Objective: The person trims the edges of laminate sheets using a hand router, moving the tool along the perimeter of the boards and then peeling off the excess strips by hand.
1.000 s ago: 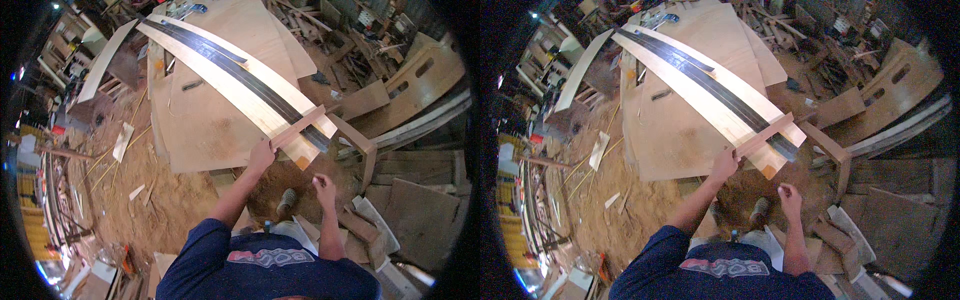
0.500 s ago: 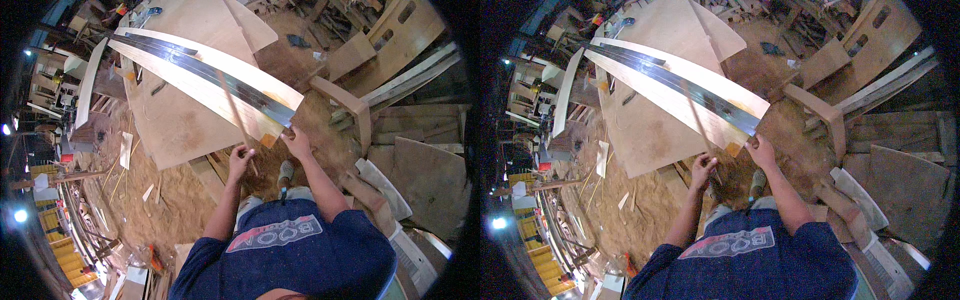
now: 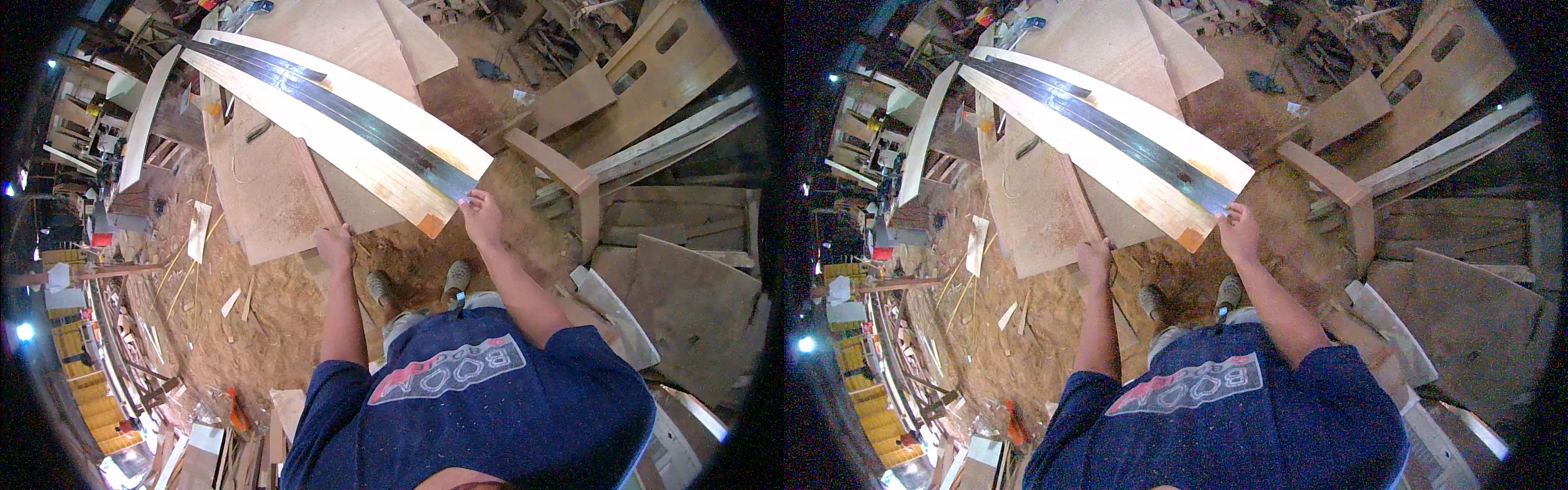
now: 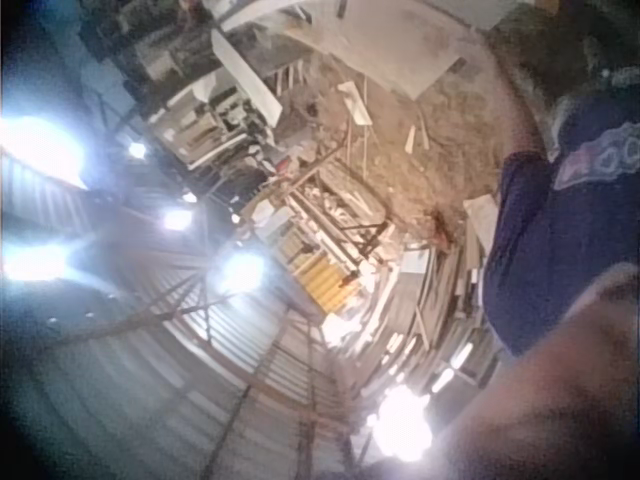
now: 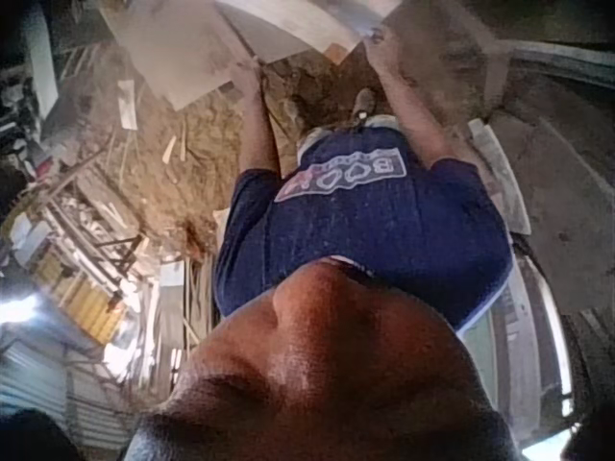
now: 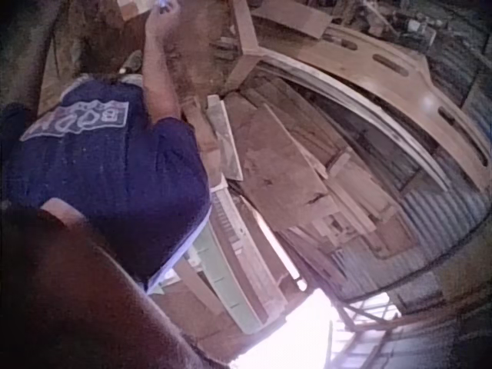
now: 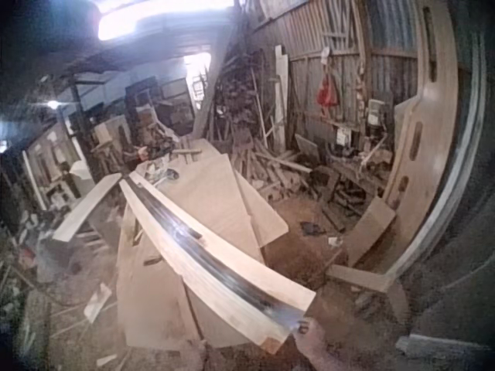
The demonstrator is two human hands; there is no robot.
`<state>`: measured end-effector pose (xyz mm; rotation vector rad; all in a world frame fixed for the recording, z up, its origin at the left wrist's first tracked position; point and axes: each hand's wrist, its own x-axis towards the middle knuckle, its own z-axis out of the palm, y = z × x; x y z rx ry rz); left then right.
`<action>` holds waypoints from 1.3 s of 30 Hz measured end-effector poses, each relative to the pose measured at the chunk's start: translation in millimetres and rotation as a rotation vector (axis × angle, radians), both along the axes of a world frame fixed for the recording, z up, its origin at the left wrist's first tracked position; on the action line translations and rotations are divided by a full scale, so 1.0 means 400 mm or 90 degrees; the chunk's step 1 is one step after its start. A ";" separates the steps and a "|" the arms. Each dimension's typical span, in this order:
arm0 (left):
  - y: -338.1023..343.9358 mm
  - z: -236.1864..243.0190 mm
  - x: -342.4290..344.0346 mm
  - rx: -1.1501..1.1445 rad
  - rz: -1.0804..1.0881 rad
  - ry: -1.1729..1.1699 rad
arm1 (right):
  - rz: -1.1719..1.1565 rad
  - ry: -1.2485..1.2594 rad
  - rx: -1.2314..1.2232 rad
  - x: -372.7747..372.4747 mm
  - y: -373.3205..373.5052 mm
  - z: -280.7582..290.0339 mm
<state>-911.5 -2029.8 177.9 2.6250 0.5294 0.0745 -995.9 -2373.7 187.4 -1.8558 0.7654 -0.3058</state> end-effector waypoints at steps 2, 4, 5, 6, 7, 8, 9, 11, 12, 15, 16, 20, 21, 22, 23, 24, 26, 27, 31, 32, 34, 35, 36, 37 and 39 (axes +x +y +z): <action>0.019 -0.008 -0.002 0.029 -0.006 0.037 | -0.008 0.034 0.132 0.013 0.009 0.016; 0.017 -0.010 -0.007 0.114 -0.012 0.038 | -0.022 0.065 0.264 0.023 0.015 0.023; 0.010 -0.007 -0.007 0.198 -0.020 0.040 | -0.019 0.044 0.323 0.027 0.017 0.022; 0.001 -0.004 -0.007 0.198 -0.021 0.037 | -0.015 0.022 0.382 0.030 0.018 0.022; -0.026 0.014 -0.008 0.234 -0.072 0.016 | -0.020 0.021 0.382 0.032 0.017 0.021; -0.061 0.040 -0.013 0.269 -0.123 -0.005 | -0.007 -0.001 0.366 0.030 0.016 0.024; -0.117 0.093 -0.015 0.129 -0.210 -0.027 | 0.003 -0.021 0.350 0.027 0.014 0.027; -0.215 0.127 -0.018 -0.079 -0.390 -0.102 | 0.035 -0.014 0.324 0.028 0.039 0.071; -0.264 0.114 -0.014 -0.149 -0.502 -0.155 | 0.057 -0.012 0.293 0.028 0.049 0.086; -0.449 0.181 -0.020 -0.092 -0.672 -0.110 | 0.066 -0.076 0.103 0.033 0.006 -0.005; -0.485 0.172 -0.018 -0.085 -0.688 -0.130 | 0.069 -0.079 0.099 0.037 0.001 0.002; -0.542 0.112 0.000 -0.027 -0.689 -0.117 | 0.074 -0.046 0.141 0.041 -0.020 0.021; -0.546 0.100 0.004 -0.028 -0.689 -0.120 | 0.076 -0.049 0.141 0.043 -0.028 0.015; -0.553 0.097 0.003 0.001 -0.685 -0.148 | 0.071 -0.047 0.140 0.044 -0.037 0.004; -0.560 0.093 0.001 0.029 -0.679 -0.177 | 0.050 -0.055 0.163 0.049 -0.048 -0.007; -0.571 0.089 -0.003 0.026 -0.683 -0.175 | 0.031 -0.063 0.185 0.050 -0.058 -0.018; -0.580 0.069 0.004 0.078 -0.685 -0.197 | 0.016 -0.020 0.218 0.065 -0.072 -0.021; -0.588 0.059 -0.001 0.080 -0.682 -0.201 | 0.001 0.027 0.251 0.071 -0.082 -0.021; -0.590 0.028 -0.003 0.128 -0.665 -0.260 | 0.024 0.054 0.241 0.096 -0.104 -0.020; -0.585 0.025 -0.004 0.119 -0.675 -0.267 | 0.048 0.093 0.228 0.101 -0.108 -0.019; -0.579 0.029 -0.004 0.111 -0.686 -0.271 | 0.071 0.134 0.217 0.103 -0.118 -0.027; -0.579 0.035 -0.002 0.092 -0.695 -0.278 | 0.084 0.147 0.244 0.105 -0.126 -0.037; -0.579 0.042 -0.004 0.073 -0.704 -0.284 | 0.096 0.161 0.271 0.103 -0.130 -0.047; -0.575 0.043 -0.003 0.075 -0.698 -0.284 | 0.103 0.161 0.271 0.105 -0.122 -0.042; -0.571 0.045 -0.004 0.081 -0.703 -0.258 | 0.005 0.067 0.383 0.097 -0.103 -0.033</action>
